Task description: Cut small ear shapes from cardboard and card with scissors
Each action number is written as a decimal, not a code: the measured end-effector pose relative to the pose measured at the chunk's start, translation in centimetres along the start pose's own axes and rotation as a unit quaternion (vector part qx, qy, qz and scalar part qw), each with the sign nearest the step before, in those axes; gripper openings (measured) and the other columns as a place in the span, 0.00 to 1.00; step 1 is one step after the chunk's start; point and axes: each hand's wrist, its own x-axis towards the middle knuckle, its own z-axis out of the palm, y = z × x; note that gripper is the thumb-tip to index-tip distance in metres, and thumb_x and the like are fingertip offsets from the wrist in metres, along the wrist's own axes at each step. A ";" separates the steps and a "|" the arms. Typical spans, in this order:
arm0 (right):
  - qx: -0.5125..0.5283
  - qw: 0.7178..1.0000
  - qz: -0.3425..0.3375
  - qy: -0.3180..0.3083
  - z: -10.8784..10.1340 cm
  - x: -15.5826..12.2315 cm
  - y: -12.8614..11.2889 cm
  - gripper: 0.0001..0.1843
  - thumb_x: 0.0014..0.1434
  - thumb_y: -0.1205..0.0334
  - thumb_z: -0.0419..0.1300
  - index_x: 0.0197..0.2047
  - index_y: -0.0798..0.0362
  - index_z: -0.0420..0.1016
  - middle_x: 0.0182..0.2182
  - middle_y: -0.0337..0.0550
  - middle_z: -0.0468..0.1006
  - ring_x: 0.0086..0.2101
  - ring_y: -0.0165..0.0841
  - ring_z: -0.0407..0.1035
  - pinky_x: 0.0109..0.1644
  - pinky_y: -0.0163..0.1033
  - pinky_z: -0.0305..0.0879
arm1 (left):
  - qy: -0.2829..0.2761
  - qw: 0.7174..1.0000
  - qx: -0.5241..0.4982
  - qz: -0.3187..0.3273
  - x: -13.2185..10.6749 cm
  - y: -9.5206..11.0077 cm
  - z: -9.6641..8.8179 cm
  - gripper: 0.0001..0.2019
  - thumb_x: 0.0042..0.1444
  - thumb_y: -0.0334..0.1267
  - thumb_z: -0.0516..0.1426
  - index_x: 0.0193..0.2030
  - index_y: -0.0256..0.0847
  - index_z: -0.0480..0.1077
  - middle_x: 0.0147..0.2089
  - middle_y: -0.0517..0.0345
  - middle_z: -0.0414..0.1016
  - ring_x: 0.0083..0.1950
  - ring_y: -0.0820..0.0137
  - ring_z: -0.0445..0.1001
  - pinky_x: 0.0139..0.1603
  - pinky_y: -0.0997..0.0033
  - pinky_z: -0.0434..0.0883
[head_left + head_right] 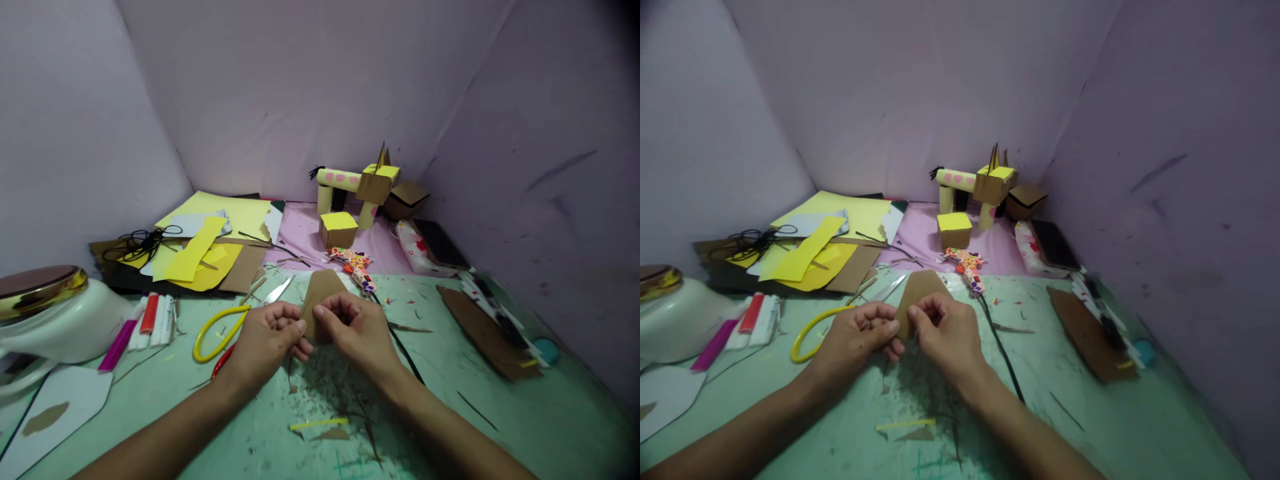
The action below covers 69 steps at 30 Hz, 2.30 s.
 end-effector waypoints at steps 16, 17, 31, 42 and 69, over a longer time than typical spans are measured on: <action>0.352 0.910 0.187 -0.115 2.0 -0.7 -0.3 0.16 0.33 0.59 0.72 0.25 0.57 0.73 0.18 0.37 0.73 0.17 0.24 0.62 0.19 0.29 0.57 | 0.058 0.993 -0.098 0.039 0.4 0.3 -0.9 0.13 0.39 0.35 0.63 0.31 0.36 0.65 0.14 0.62 0.72 0.15 0.74 0.70 0.17 0.78 0.69; 0.373 0.903 0.183 -0.114 2.1 -0.6 -0.2 0.15 0.35 0.58 0.71 0.24 0.57 0.73 0.17 0.36 0.73 0.16 0.24 0.62 0.19 0.29 0.57 | 0.054 0.994 -0.089 0.039 0.3 0.3 -0.9 0.13 0.40 0.36 0.63 0.31 0.35 0.66 0.14 0.62 0.72 0.15 0.74 0.69 0.17 0.79 0.69; 0.426 0.880 0.185 -0.100 2.0 -1.0 0.0 0.12 0.39 0.63 0.70 0.28 0.59 0.76 0.18 0.36 0.72 0.15 0.22 0.59 0.17 0.28 0.56 | 0.050 0.996 0.044 0.058 -0.3 1.2 -0.6 0.10 0.43 0.38 0.60 0.30 0.36 0.66 0.13 0.61 0.71 0.14 0.74 0.68 0.17 0.77 0.68; 0.481 0.847 0.226 -0.015 1.4 -0.5 -0.3 0.19 0.39 0.54 0.70 0.32 0.58 0.76 0.22 0.39 0.75 0.18 0.25 0.66 0.19 0.29 0.66 | 0.058 0.995 0.041 0.073 0.1 1.0 -1.1 0.11 0.43 0.40 0.61 0.29 0.36 0.66 0.13 0.61 0.71 0.12 0.74 0.66 0.14 0.79 0.64; 0.490 0.860 0.135 -0.039 2.5 -1.7 0.0 0.06 0.43 0.65 0.69 0.27 0.57 0.78 0.25 0.42 0.79 0.27 0.32 0.71 0.35 0.37 0.69 | 0.047 0.996 0.012 0.078 0.1 -0.4 -0.7 0.11 0.47 0.41 0.60 0.28 0.39 0.62 0.17 0.64 0.71 0.13 0.78 0.65 0.12 0.81 0.63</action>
